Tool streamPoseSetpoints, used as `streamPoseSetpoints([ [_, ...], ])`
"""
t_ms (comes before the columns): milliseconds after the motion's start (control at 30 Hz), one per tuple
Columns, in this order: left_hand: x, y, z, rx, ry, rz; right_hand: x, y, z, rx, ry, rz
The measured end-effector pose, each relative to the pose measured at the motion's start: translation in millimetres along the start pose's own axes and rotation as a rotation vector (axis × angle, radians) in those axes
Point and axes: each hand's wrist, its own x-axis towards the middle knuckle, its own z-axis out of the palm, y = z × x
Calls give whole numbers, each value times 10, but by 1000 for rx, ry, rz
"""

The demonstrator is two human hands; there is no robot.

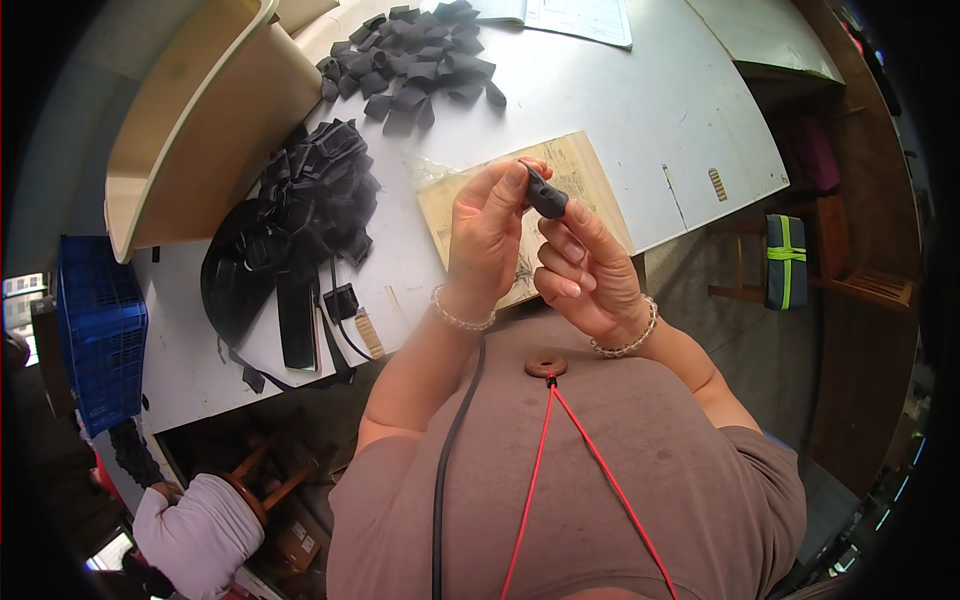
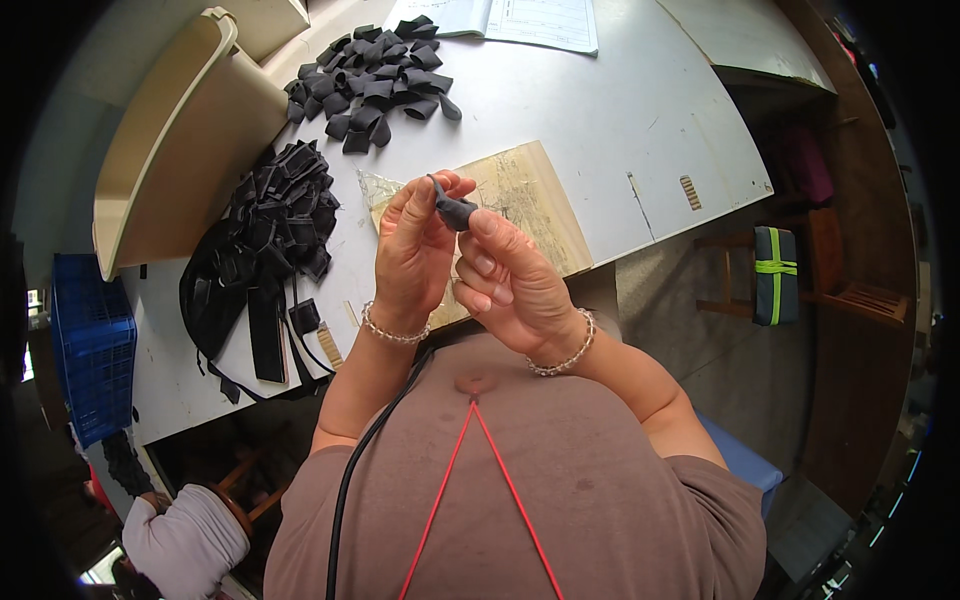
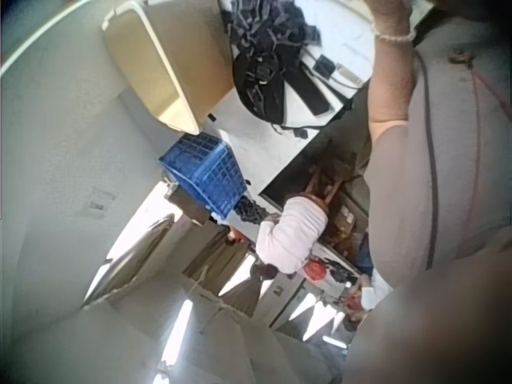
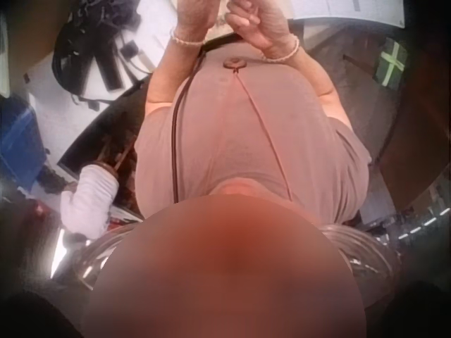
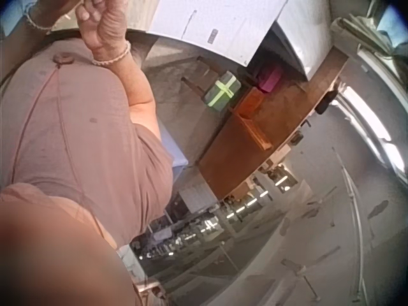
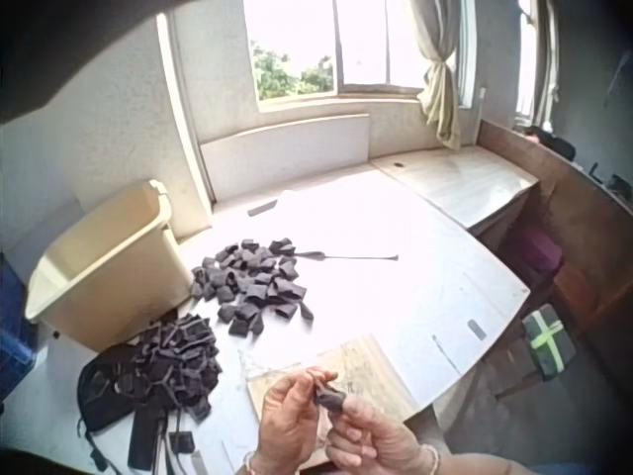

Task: The recorder is inspecting and sorting small black rubber or plastic industrial seal components.

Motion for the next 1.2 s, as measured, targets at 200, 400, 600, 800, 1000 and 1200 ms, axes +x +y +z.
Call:
streamPoseSetpoints([
  [200,-8,-11,32,-32,109,5,56,2,66,-94,-20,-16],
  [400,93,148,-114,199,-354,21,20,-19,45,-110,-27,-23],
  [600,67,41,-83,146,-191,55,43,-35,69,-139,-23,-50],
  [800,62,-30,-168,65,-223,66,33,2,25,-160,-9,-49],
  [1000,41,-14,-161,116,-220,50,70,32,-13,-132,-30,-68],
  [1200,140,102,-86,277,-278,234,50,22,-23,-88,-38,-34],
])
